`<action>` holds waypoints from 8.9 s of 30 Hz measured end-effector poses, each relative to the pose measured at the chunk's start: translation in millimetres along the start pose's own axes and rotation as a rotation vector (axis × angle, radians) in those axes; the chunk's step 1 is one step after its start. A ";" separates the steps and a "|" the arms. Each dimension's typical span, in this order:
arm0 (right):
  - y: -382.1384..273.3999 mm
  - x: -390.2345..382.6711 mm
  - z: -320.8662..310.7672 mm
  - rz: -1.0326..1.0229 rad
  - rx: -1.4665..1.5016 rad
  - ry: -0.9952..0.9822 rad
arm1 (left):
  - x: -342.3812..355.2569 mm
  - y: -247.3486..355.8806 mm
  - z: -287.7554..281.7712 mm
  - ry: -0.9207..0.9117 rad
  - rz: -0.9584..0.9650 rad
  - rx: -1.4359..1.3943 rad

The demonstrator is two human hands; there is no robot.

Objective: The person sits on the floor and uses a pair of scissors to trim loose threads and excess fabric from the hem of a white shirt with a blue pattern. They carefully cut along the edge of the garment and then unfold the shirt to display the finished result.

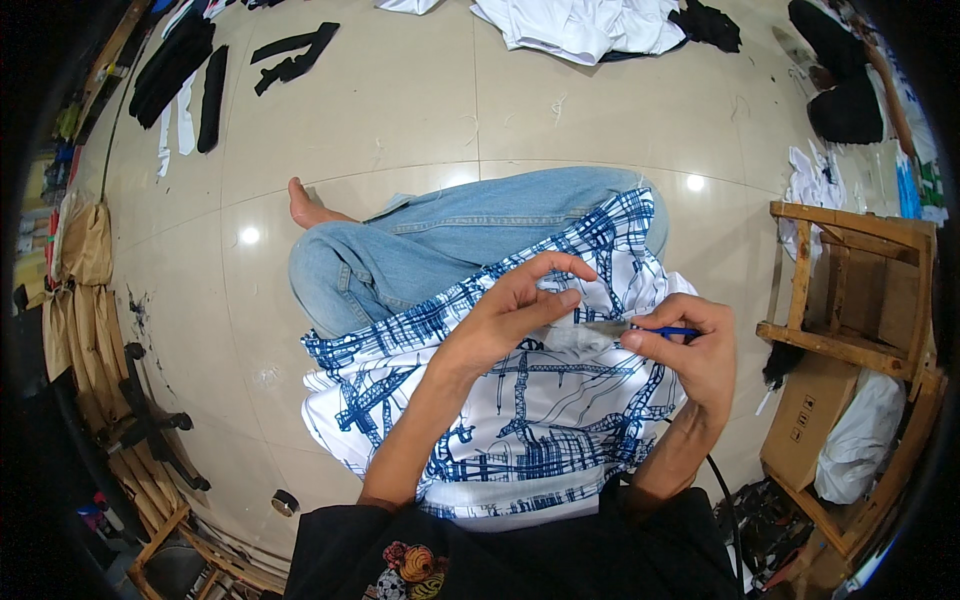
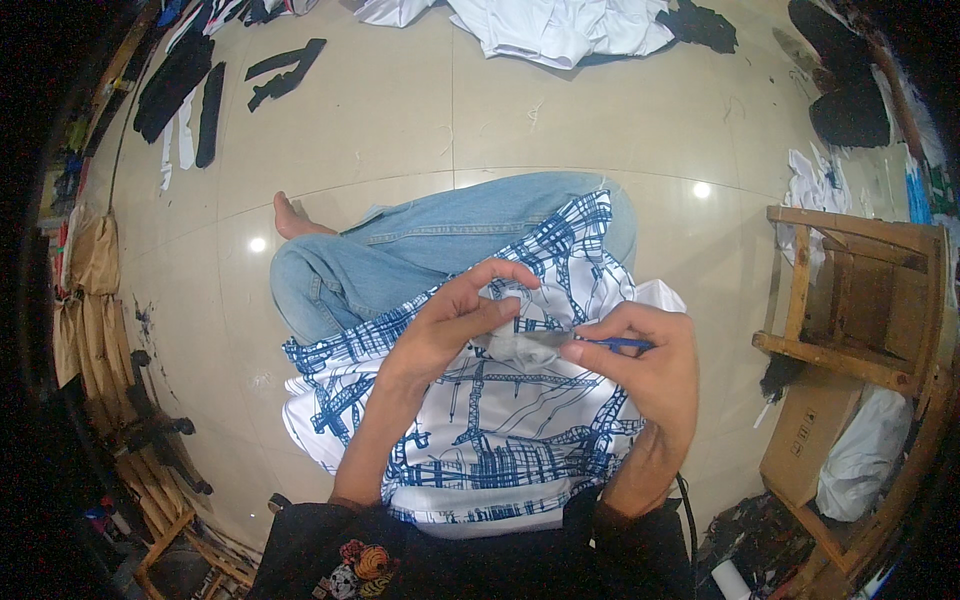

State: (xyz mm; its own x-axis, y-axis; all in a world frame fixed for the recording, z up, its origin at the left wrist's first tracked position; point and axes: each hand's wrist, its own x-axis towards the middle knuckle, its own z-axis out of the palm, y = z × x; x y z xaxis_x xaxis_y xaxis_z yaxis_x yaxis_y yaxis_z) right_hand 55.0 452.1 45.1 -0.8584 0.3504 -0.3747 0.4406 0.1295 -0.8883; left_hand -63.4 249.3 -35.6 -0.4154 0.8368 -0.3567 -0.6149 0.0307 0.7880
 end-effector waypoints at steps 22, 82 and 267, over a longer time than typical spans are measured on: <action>26.2 -12.9 12.3 0.014 0.110 0.076 | 0.0 0.1 -4.3 0.018 -0.013 0.021; 29.1 -15.0 15.3 0.023 0.115 -0.006 | 1.7 -12.1 -13.7 -0.022 0.135 0.075; 106.5 49.0 -51.3 -0.195 0.271 1.389 | -312.9 35.6 -132.9 1.064 -0.344 0.805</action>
State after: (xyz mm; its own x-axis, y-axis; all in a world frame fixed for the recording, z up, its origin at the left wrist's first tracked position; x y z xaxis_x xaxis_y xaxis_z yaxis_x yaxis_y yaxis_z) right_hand 73.3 530.7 -54.3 0.1210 0.9769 0.1764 0.1489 0.1579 -0.9762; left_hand -44.3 -84.1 37.4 -0.8548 -0.0837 -0.5122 -0.3878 0.7589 0.5232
